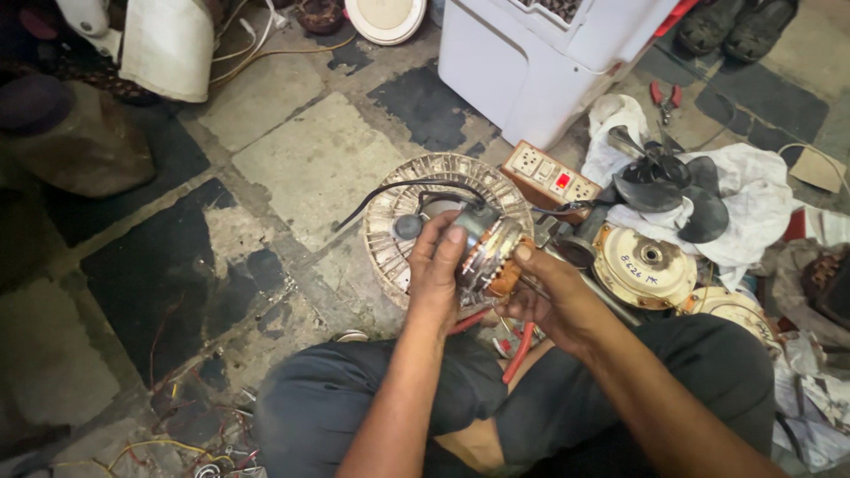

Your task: The person is repairing an electrical motor. They use pliers to adjust wires and components, apply glue to secure parts, and manipulate the motor's internal structure.

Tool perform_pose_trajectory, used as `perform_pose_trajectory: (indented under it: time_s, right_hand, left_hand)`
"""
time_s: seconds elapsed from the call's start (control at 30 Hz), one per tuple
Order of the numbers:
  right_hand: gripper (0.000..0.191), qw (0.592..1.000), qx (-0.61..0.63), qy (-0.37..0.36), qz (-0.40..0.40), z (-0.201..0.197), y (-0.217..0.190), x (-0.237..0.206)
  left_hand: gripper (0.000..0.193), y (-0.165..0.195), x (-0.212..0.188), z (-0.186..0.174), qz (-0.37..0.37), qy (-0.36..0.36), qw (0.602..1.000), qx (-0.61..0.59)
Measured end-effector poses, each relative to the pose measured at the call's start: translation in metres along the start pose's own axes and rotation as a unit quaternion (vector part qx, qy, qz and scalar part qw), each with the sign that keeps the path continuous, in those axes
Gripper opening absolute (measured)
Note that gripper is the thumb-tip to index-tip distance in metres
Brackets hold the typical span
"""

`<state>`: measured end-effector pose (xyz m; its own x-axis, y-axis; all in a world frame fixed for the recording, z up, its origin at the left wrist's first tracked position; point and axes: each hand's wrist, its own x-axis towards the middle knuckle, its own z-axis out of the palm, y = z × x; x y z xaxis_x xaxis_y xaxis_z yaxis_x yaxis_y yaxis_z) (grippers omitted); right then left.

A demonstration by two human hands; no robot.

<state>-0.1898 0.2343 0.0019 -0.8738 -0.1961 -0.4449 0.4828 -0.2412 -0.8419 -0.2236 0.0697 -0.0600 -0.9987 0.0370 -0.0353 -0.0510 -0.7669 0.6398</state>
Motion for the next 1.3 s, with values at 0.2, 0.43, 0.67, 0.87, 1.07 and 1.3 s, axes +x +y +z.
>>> perform_pose_trajectory:
  time_s: [0.2, 0.43, 0.67, 0.87, 1.07, 1.3]
  right_hand:
    - [0.066, 1.0, 0.015, 0.008, 0.016, -0.002, -0.012, -0.005]
    - [0.084, 0.953, -0.213, 0.05, -0.207, 0.001, -0.016, -0.032]
    - [0.101, 0.691, -0.538, 0.059, -0.48, 0.04, -0.017, -0.035]
    - [0.074, 0.687, -0.541, 0.055, -0.481, 0.055, -0.039, -0.026]
    - [0.045, 0.684, -0.546, 0.077, -0.478, 0.055, -0.046, -0.023]
    - [0.036, 0.749, -0.463, 0.075, -0.468, 0.046, -0.042, -0.031]
  left_hand:
    - [0.061, -0.005, -0.008, 0.008, -0.02, 0.011, 0.998, -0.057]
    - [0.085, 0.004, 0.0, 0.011, -0.155, 0.072, 0.968, -0.184]
    - [0.09, 0.003, -0.009, 0.009, -0.218, 0.077, 0.941, -0.247]
    - [0.081, -0.005, -0.008, 0.006, -0.234, 0.079, 0.927, -0.281]
    - [0.083, -0.01, -0.005, 0.006, -0.237, 0.032, 0.936, -0.259]
    - [0.09, -0.002, -0.007, 0.014, -0.249, 0.057, 0.949, -0.185]
